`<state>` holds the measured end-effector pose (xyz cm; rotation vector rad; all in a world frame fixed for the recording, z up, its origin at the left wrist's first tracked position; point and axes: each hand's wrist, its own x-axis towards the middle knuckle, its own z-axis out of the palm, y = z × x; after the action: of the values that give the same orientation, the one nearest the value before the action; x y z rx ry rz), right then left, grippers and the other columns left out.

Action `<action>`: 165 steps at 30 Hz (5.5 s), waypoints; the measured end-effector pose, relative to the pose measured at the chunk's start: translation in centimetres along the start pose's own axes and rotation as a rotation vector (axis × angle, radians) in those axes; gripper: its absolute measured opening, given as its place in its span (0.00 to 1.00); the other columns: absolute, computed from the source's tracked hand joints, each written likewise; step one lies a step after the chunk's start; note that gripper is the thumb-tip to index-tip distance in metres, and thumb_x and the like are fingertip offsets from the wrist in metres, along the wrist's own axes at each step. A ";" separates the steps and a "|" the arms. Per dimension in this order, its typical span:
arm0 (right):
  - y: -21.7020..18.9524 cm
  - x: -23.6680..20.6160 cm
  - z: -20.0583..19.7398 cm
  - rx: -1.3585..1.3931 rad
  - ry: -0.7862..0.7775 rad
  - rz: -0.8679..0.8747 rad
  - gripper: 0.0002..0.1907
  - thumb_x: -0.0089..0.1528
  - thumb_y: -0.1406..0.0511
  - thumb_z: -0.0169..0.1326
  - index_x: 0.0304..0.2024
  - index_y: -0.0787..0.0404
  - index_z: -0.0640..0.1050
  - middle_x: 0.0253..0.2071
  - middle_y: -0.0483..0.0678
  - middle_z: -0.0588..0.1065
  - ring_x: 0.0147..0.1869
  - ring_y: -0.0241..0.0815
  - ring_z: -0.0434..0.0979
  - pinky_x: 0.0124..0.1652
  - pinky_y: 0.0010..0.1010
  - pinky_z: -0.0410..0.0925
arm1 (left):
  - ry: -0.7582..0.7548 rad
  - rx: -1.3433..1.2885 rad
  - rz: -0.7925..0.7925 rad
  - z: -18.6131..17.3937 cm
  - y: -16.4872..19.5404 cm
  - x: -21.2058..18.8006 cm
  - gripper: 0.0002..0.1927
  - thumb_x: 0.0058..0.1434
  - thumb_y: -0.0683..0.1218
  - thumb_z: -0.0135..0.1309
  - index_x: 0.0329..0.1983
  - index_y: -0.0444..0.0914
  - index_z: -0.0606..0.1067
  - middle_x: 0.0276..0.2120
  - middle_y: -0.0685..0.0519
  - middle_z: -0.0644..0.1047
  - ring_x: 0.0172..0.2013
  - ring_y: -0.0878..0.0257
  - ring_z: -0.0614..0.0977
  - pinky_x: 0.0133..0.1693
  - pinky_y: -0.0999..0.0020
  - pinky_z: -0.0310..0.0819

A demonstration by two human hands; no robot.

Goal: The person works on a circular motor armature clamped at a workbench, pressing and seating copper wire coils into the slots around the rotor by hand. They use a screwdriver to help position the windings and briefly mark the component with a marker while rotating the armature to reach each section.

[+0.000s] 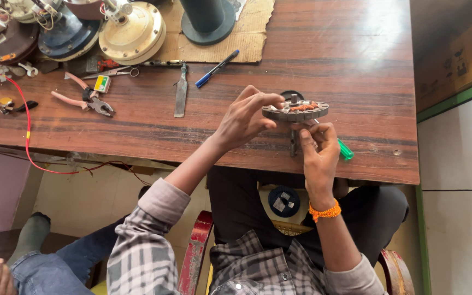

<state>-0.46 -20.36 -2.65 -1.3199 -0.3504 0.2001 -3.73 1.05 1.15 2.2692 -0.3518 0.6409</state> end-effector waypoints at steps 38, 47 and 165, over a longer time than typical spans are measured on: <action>-2.1 -3.9 -2.4 -0.501 0.012 -0.176 0.10 0.72 0.68 0.54 0.54 0.67 0.75 0.43 0.50 0.79 0.47 0.39 0.83 0.46 0.29 0.75 | 0.143 -0.290 -0.267 3.3 4.7 -1.9 0.21 0.65 0.44 0.61 0.60 0.40 0.72 0.57 0.51 0.77 0.60 0.55 0.78 0.59 0.61 0.75; -2.5 -3.1 -2.2 -0.652 -0.009 -0.361 0.10 0.69 0.68 0.59 0.52 0.62 0.78 0.44 0.51 0.79 0.44 0.43 0.82 0.44 0.31 0.73 | 0.136 -0.305 -0.212 3.3 3.9 -2.2 0.17 0.65 0.44 0.62 0.57 0.40 0.75 0.56 0.51 0.78 0.62 0.55 0.78 0.63 0.59 0.74; -1.5 -0.1 0.8 0.085 -0.093 0.074 0.08 0.70 0.67 0.52 0.50 0.63 0.72 0.45 0.48 0.81 0.52 0.36 0.82 0.55 0.28 0.73 | -0.071 -0.075 0.025 1.2 0.3 0.3 0.30 0.54 0.42 0.67 0.61 0.49 0.76 0.54 0.58 0.79 0.53 0.58 0.79 0.58 0.61 0.74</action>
<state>-0.96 -20.06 -1.02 -1.2431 -0.3679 0.3357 -3.25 -0.05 0.76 2.2226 -0.4323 0.5511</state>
